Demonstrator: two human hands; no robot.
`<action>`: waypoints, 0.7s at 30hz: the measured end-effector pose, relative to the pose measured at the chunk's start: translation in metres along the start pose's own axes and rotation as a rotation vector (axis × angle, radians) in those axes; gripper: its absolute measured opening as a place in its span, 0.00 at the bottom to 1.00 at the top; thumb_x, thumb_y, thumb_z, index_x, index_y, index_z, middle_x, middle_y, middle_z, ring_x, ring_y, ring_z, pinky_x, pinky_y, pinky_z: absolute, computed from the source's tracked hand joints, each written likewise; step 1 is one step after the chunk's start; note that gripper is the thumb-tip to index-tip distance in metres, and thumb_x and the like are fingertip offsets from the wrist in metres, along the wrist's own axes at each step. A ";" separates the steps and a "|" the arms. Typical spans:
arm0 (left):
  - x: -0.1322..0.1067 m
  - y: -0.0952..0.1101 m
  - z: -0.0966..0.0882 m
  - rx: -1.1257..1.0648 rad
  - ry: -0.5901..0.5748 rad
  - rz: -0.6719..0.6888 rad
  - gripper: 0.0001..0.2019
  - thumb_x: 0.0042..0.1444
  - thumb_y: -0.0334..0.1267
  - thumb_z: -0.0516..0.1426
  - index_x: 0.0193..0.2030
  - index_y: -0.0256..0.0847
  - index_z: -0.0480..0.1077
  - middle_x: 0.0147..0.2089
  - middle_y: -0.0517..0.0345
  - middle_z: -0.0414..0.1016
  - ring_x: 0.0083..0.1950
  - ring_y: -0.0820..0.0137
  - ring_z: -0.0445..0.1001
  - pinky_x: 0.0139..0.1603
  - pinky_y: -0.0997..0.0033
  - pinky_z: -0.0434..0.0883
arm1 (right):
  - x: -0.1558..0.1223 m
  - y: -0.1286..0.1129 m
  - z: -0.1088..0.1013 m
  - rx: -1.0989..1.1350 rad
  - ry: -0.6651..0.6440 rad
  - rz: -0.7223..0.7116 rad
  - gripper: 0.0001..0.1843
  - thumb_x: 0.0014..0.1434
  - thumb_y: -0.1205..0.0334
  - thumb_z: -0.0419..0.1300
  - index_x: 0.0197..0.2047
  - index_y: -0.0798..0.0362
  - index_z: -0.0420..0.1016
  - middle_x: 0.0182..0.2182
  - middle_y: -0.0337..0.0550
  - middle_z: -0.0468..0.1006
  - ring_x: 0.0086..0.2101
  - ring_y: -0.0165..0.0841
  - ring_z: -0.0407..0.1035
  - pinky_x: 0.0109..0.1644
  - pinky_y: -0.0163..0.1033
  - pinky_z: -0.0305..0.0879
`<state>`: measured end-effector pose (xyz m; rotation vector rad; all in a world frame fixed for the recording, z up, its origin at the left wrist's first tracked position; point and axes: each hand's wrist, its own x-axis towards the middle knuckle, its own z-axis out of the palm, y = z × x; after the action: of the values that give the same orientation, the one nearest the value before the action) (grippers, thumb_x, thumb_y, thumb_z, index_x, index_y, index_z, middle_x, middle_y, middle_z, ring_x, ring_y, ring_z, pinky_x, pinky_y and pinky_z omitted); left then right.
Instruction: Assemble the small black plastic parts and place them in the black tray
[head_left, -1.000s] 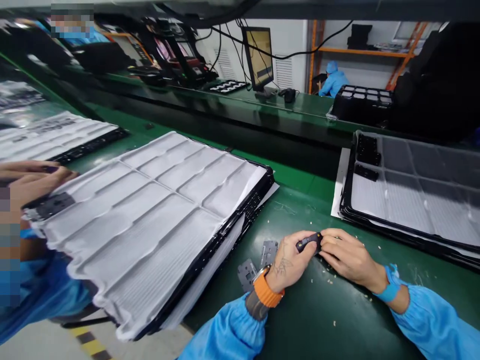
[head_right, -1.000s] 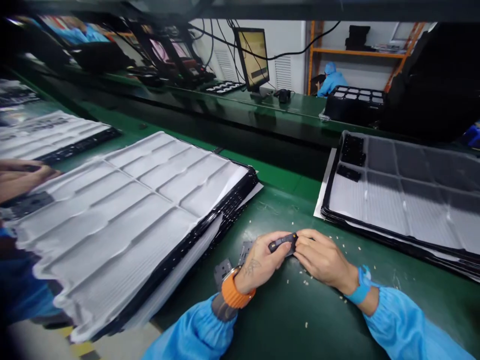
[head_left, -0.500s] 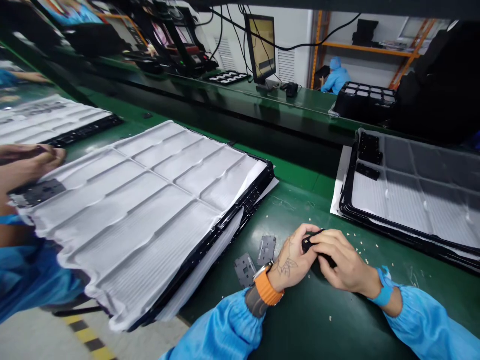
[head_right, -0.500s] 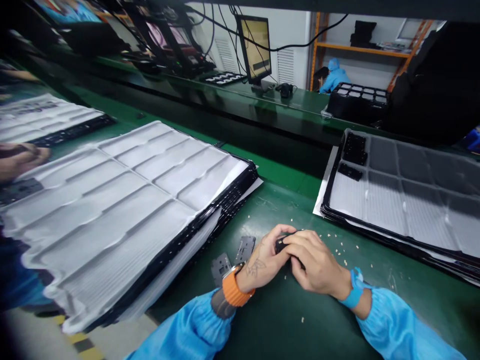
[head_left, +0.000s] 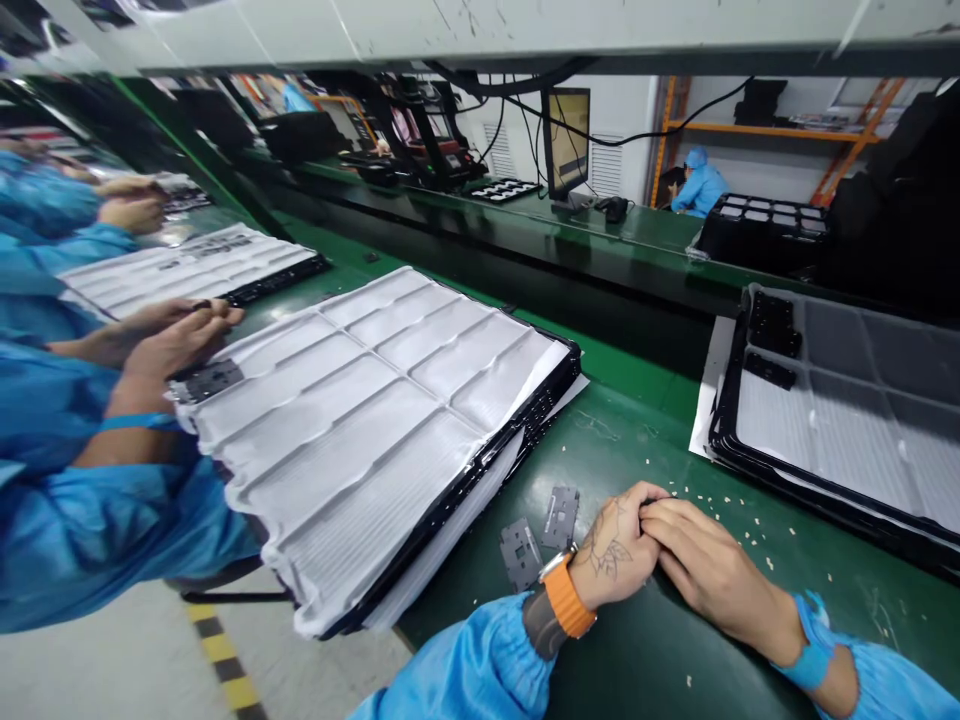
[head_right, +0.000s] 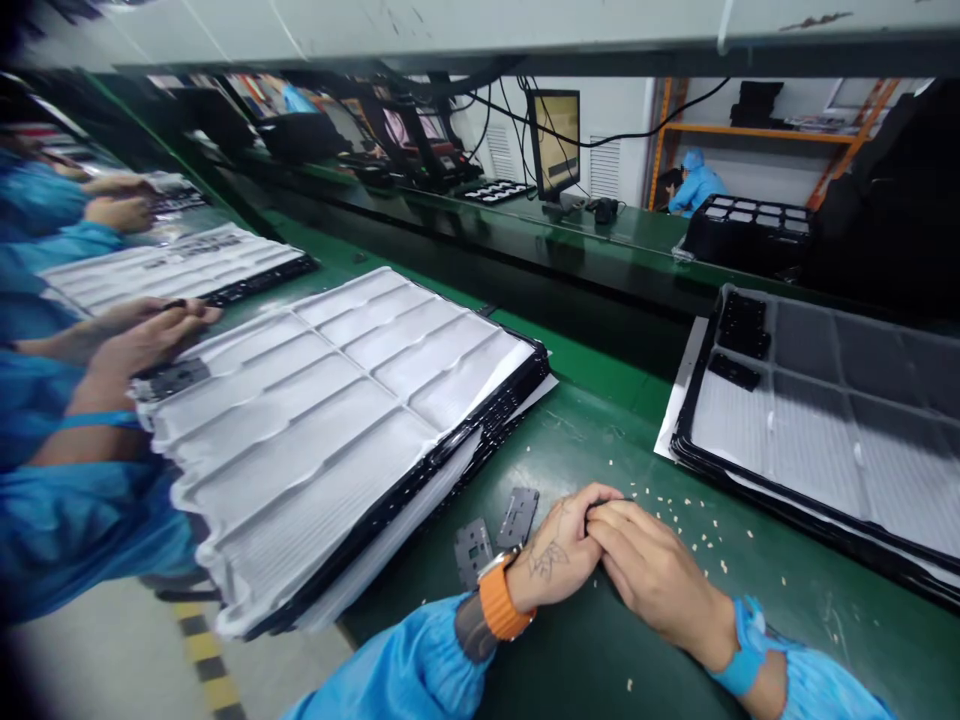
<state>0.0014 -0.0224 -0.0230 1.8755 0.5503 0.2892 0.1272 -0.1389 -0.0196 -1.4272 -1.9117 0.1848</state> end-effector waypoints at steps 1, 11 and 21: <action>0.000 0.000 0.000 -0.001 -0.004 -0.007 0.25 0.47 0.23 0.51 0.52 0.36 0.71 0.47 0.52 0.79 0.48 0.60 0.77 0.54 0.61 0.71 | 0.000 -0.001 0.000 0.013 0.000 0.005 0.21 0.68 0.76 0.51 0.62 0.56 0.63 0.51 0.52 0.72 0.54 0.41 0.65 0.58 0.48 0.68; -0.002 -0.001 -0.003 -0.058 -0.049 -0.025 0.26 0.43 0.21 0.50 0.50 0.35 0.72 0.45 0.54 0.79 0.48 0.63 0.77 0.55 0.65 0.70 | 0.002 -0.006 0.001 0.099 0.001 0.051 0.16 0.68 0.75 0.50 0.56 0.56 0.65 0.46 0.51 0.72 0.49 0.40 0.65 0.55 0.48 0.69; 0.001 0.005 -0.003 -0.166 -0.086 0.004 0.18 0.51 0.26 0.55 0.51 0.36 0.71 0.46 0.54 0.77 0.47 0.65 0.75 0.52 0.67 0.70 | -0.002 0.003 -0.002 0.125 0.117 0.039 0.16 0.62 0.73 0.56 0.53 0.54 0.67 0.42 0.49 0.73 0.45 0.39 0.67 0.50 0.45 0.70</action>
<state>0.0020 -0.0209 -0.0177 1.7199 0.4508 0.2484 0.1311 -0.1405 -0.0203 -1.3622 -1.7478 0.2300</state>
